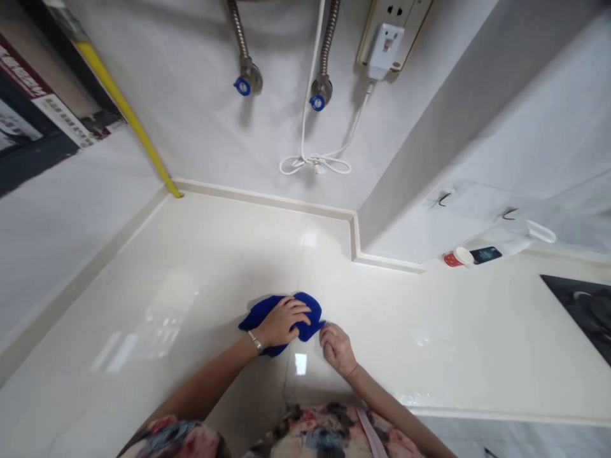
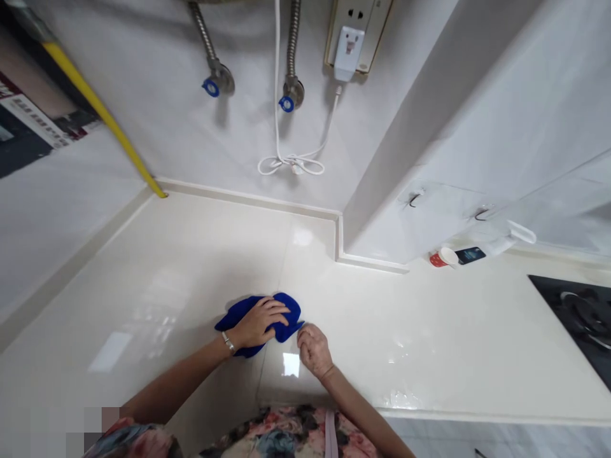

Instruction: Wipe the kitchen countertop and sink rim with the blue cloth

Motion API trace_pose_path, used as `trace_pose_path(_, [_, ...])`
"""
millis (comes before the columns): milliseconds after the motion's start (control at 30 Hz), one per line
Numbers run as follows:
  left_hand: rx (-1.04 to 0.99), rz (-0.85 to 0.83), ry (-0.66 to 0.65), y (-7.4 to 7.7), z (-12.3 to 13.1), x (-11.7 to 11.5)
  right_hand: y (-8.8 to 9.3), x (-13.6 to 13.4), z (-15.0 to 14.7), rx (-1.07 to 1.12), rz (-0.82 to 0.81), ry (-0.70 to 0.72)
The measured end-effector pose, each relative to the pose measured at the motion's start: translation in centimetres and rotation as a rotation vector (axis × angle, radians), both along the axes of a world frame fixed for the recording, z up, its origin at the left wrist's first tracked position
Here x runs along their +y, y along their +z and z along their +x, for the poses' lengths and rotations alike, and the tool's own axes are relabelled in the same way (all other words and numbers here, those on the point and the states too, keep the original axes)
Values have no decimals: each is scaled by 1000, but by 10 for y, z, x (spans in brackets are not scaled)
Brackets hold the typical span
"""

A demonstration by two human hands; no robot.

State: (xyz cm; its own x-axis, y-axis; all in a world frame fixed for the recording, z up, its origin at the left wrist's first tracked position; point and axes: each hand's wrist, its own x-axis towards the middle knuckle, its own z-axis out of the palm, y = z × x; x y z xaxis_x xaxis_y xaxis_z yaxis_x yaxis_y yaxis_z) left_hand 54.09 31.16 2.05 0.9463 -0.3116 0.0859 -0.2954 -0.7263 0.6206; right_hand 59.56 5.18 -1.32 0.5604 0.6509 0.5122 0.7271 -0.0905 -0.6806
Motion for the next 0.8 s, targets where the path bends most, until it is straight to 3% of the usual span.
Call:
trace_pose_path(133, [85,49,32,9,-47,31,2,-2,0,16,-25,9])
trace_pose_path(300, [114,161,377,18,-48,77,1,-5,-1,14,-55,-5])
trace_pose_path(433, [70,251,746,20,-14,105,1,-5,-2,26,-66,-9])
trace_pose_path(500, [57,284,857,19,9,112,1,-5,-2,18,-70,-14])
trace_pose_path(800, [44,221,836,14,122,103,0,-5,-2,12,-155,-32])
